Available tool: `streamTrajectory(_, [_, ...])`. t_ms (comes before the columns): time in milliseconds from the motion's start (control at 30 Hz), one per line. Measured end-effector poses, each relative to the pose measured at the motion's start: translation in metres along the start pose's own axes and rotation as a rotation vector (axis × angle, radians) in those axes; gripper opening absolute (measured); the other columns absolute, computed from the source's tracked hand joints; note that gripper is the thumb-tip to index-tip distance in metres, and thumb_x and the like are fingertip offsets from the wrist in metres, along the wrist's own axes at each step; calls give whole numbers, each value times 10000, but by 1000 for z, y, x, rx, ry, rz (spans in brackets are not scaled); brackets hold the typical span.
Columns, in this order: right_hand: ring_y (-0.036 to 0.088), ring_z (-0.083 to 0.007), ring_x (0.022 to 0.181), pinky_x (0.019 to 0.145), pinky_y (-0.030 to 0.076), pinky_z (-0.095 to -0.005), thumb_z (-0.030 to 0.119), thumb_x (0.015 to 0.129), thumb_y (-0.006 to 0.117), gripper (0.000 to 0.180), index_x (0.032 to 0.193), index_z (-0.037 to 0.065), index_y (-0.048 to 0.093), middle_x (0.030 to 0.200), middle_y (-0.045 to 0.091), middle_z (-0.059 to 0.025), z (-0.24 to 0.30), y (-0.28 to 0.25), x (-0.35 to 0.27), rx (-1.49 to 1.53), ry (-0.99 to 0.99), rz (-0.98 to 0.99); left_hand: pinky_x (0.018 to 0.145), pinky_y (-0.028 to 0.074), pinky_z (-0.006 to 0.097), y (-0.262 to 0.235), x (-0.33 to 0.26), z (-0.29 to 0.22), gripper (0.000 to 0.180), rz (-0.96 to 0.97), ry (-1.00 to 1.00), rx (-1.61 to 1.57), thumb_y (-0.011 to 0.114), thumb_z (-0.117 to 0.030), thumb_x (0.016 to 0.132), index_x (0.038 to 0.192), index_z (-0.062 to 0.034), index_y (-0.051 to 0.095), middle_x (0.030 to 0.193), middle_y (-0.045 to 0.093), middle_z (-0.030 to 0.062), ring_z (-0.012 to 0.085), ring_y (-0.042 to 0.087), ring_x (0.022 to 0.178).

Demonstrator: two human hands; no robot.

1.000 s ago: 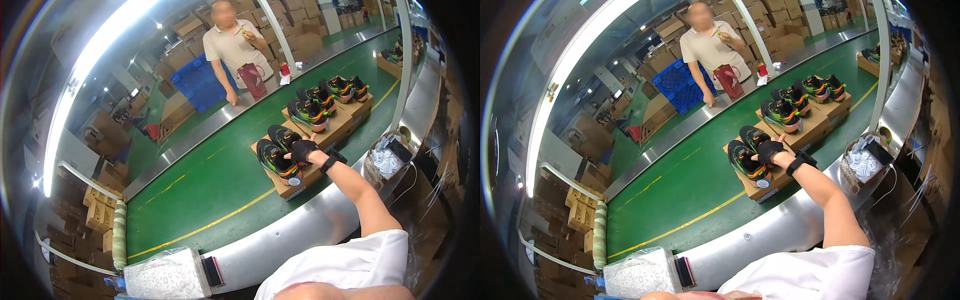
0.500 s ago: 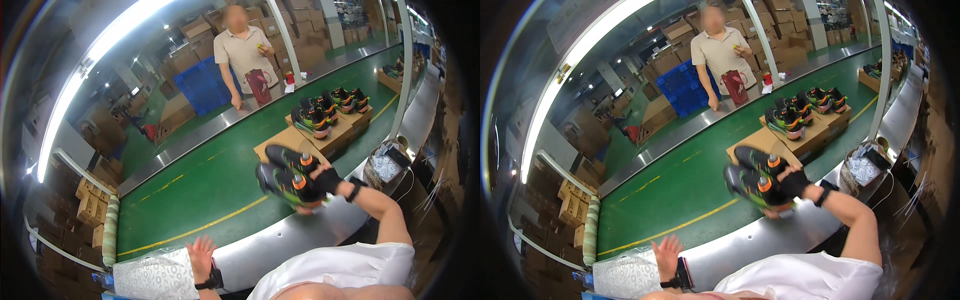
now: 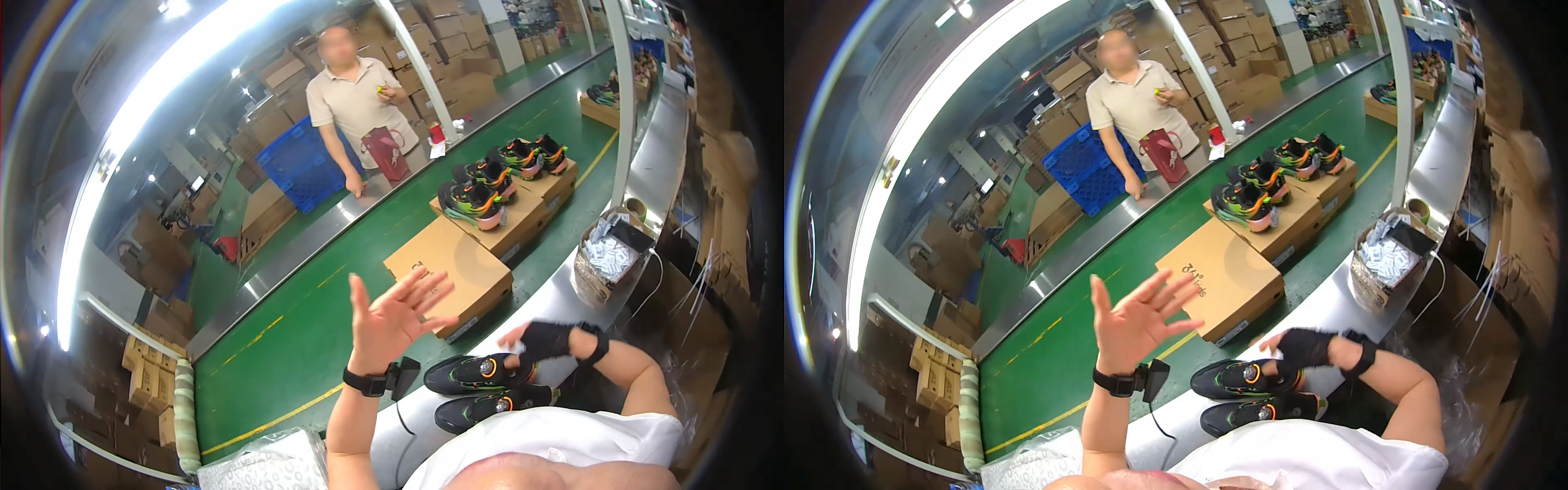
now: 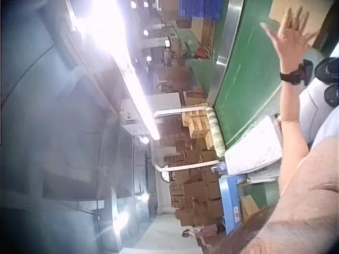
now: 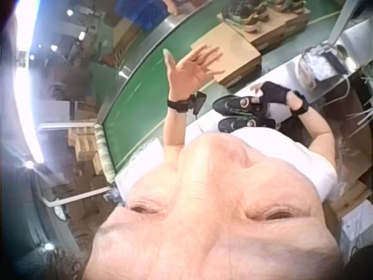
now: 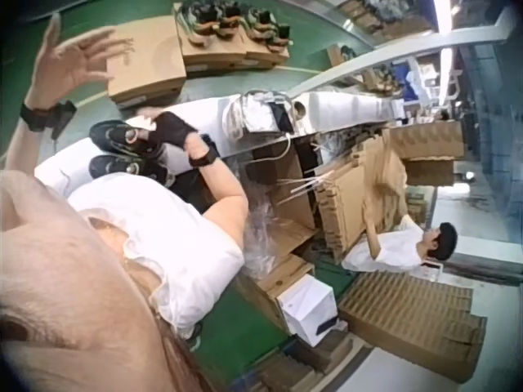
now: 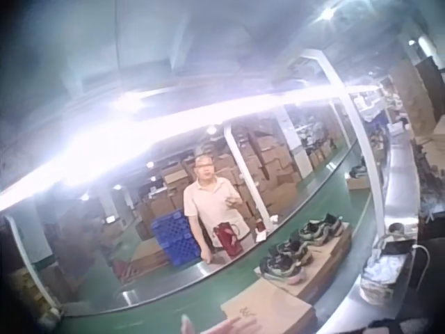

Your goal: The recorder is packing athletic shoes into boxes on an assembly line.

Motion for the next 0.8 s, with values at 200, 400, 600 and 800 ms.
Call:
streamTrajectory(200, [574,-223,840,720,474,-349,239,766,596,712,1311,130,151,1097,491,-184,42,-122,-24,1334,-556,-186,970,234,463,23,44,29,798,91,87,309,195,-651,779,1284,-36,256,1299,290,187,298,235,1229])
streamTrajectory(400, [409,-66,520,521,374,-233,212,774,559,133,855,132,491,747,463,81,-93,-188,-23,1992,-550,-232,871,373,434,37,70,59,630,148,-101,565,311,-477,851,1278,-18,248,1198,404,220,340,450,1061])
streamTrajectory(600, [457,-98,597,541,400,-221,182,795,542,130,898,125,487,783,515,11,-199,-398,-210,1151,-902,-988,803,438,386,-60,56,72,490,-378,-162,506,309,-365,895,1200,19,321,1098,477,190,291,519,963])
streamTrajectory(800, [497,-183,708,710,429,-283,128,820,469,304,1108,43,428,1104,494,-186,-122,-484,-334,931,-837,-1860,758,454,402,-144,-1,64,541,-759,-142,391,384,-397,867,1170,45,313,1032,501,198,285,541,896])
Point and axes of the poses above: each hand's wrist, its own x-axis towards the middle knuckle, its own y-axis out of the palm, z = x × y, the point moved 6 cm from there along x, towards the middle knuckle
